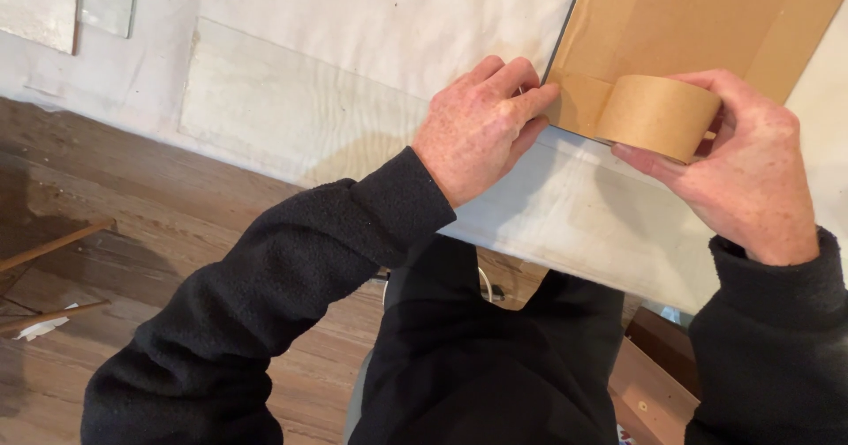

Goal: Seal the back of a picture frame using water-activated paper tape.

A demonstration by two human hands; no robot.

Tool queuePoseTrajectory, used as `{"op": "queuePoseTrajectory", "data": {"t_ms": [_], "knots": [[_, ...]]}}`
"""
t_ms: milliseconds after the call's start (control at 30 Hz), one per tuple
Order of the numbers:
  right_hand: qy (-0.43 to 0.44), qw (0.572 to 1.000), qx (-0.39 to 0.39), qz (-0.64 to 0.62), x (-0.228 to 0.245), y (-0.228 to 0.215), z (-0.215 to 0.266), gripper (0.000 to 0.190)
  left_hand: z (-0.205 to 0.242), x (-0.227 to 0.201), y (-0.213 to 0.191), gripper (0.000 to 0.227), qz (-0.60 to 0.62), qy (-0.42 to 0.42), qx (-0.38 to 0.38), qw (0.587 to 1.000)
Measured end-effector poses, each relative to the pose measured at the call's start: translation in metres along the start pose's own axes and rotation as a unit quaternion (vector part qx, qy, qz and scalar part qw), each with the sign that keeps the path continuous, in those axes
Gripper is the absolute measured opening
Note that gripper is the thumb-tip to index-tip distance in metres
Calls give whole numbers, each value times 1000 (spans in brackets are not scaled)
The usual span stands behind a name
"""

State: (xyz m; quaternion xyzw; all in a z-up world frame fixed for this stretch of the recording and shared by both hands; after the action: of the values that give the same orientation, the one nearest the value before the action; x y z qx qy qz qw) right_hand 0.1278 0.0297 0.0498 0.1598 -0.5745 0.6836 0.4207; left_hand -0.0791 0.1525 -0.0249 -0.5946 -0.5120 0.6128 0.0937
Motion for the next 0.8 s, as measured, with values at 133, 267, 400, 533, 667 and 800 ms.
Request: {"op": "queuePoseTrajectory", "data": {"t_ms": [133,267,400,533,667,800], "knots": [[-1,1000,6,10,-1,-1,0,53,1,2,2,31,3,2,-1,1000],[3,1000,-6,-17,7,0,-2,51,1,0,1,31,2,1,-5,1000],[2,1000,-2,-4,-1,0,0,52,2,1,3,32,7,5,-8,1000],[1,1000,1,6,1,0,0,53,2,-2,2,32,4,-1,-3,1000],[-5,1000,-3,0,-1,-1,-1,52,2,-3,-2,34,3,6,-2,1000],[5,1000,1,6,-1,-2,0,53,3,-3,-3,37,10,14,3,1000]]}}
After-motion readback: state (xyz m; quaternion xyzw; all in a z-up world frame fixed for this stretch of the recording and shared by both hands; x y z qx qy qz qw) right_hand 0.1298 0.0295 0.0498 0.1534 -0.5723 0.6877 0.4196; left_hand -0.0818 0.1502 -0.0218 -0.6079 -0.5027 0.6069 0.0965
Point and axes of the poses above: each hand's wrist, its own z-axis away from the middle knuckle, its own y-axis out of the palm, x = y × z, the point moved 1 cm from there along -z, towards the middle knuckle, and after that the axes turned 4 degrees about x, right-handed, at the moved point
